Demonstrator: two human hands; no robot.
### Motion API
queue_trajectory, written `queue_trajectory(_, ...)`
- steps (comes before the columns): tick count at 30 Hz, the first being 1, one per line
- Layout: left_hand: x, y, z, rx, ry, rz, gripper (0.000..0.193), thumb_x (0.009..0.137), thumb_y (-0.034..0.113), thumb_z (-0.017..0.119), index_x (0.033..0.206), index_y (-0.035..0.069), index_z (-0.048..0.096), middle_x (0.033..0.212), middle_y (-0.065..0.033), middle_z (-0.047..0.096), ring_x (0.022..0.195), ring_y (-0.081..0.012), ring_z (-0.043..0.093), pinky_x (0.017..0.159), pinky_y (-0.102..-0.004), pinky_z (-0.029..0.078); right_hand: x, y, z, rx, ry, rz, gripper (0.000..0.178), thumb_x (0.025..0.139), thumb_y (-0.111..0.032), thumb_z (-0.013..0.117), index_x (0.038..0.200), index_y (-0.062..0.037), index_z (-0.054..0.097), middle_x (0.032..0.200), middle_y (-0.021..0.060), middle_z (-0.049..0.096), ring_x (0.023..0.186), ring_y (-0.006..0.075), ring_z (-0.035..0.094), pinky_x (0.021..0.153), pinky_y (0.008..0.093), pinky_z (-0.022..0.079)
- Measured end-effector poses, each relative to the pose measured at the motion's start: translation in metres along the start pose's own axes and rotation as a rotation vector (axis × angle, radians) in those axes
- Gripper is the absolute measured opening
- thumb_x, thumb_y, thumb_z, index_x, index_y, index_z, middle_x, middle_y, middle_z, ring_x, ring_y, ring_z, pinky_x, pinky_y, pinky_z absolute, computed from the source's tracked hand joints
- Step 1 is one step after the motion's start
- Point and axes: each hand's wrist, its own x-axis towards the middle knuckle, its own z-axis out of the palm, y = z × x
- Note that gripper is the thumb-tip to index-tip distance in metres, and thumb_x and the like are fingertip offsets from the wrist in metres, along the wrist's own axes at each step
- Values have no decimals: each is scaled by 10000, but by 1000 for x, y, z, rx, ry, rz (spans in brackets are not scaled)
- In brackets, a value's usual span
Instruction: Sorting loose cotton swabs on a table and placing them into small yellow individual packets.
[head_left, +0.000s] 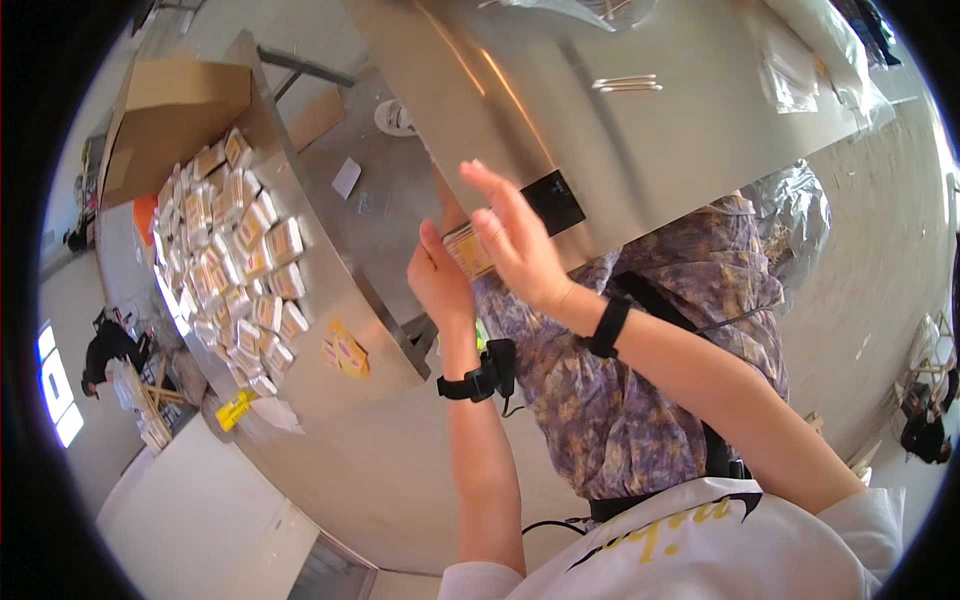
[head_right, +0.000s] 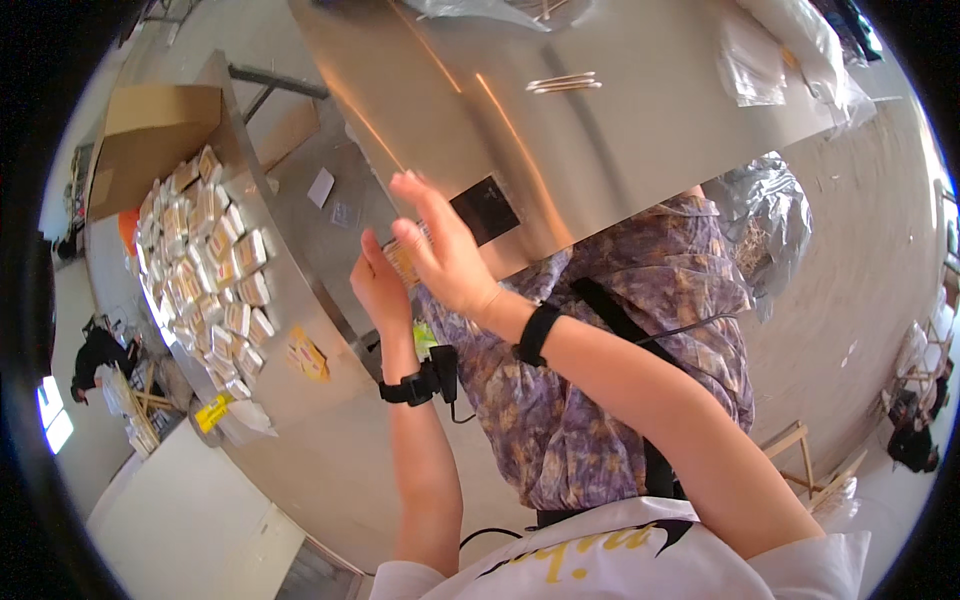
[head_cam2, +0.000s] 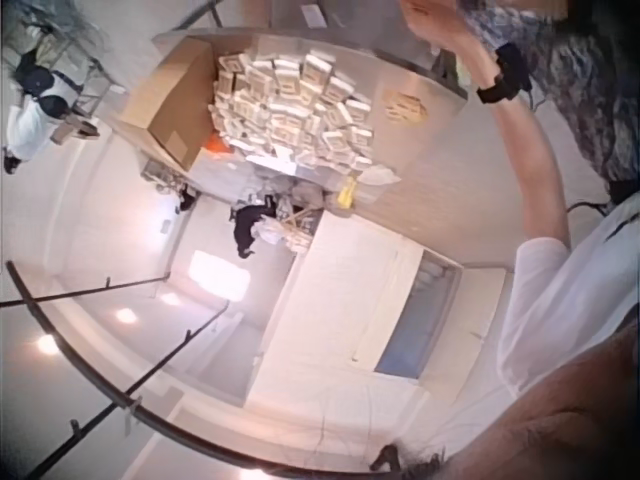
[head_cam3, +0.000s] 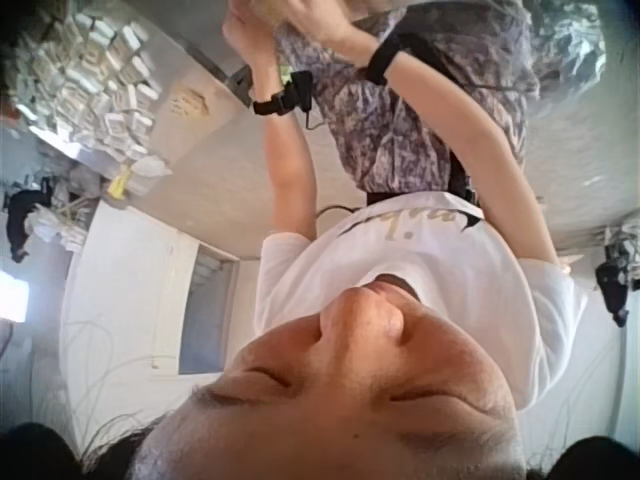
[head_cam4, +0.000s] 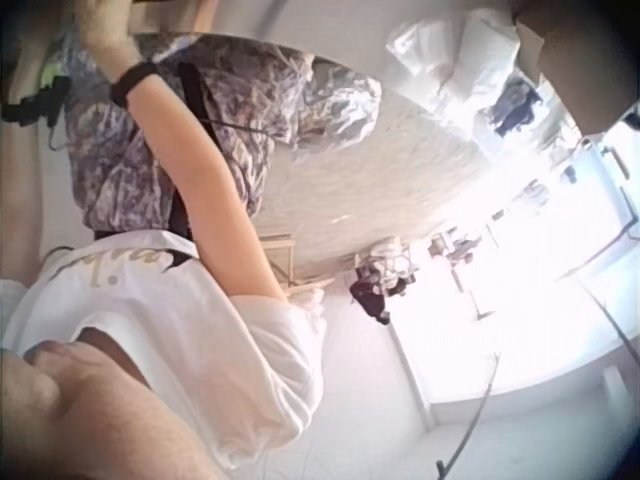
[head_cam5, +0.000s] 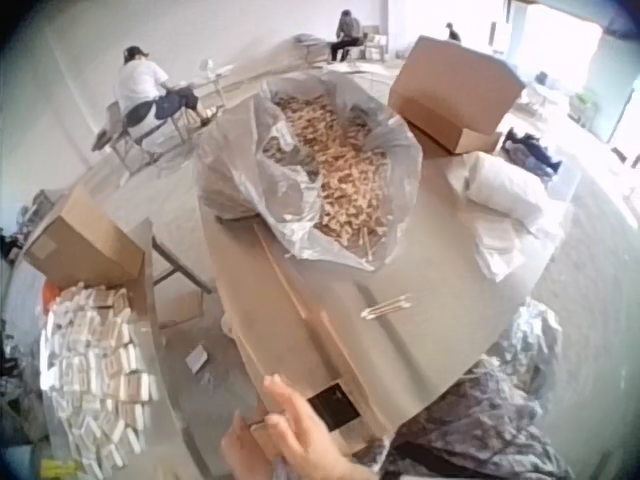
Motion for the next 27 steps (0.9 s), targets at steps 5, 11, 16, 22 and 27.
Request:
queue_trajectory(5, -1, 2, -11, 81, 21, 7, 552, 1082, 406, 450, 861, -77, 599, 708, -152, 605, 657, -215, 540, 662, -377, 463, 21, -7, -33, -211, 46, -142, 420, 980, -105, 588, 1386, -27, 511, 1483, 169, 477, 1463, 329, 356, 1177, 433, 327)
queue_trajectory(11, -9, 73, 3, 16, 189, 413, 303, 1049, 254, 543, 1217, 4, 577, 1180, -132, 626, 1082, -263, 599, 941, -390, 458, 87, -25, -187, -1232, 23, -351, 478, 860, -16, 569, 1337, -12, 550, 1462, 136, 501, 1463, 321, 350, 1230, 477, 247)
queue_trajectory(16, -21, 122, 74, 88, -138, 812, 427, 957, 161, 624, 1341, 5, 524, 1389, -201, 541, 1309, -383, 499, 1100, -466, 393, 39, -20, -199, -1345, -252, -443, 515, 811, -43, 597, 1323, 4, 573, 1467, 112, 505, 1478, 293, 328, 1247, 481, 203)
queue_trajectory(22, -26, 115, 116, 188, -116, 939, 339, 928, 125, 628, 1241, 34, 535, 1393, -173, 538, 1313, -386, 497, 1104, -529, 399, 45, -57, -210, -1075, -252, -235, 507, 852, -21, 584, 1356, -76, 578, 1435, 143, 515, 1427, 335, 392, 1190, 466, 311)
queue_trajectory(27, -25, 106, 113, 207, -108, 885, 166, 931, 119, 613, 1066, 68, 531, 1345, -157, 558, 1294, -374, 513, 1086, -545, 413, 139, -71, -182, -733, -146, -202, 492, 893, -9, 579, 1358, -167, 602, 1431, 167, 498, 1373, 377, 436, 1084, 426, 439)
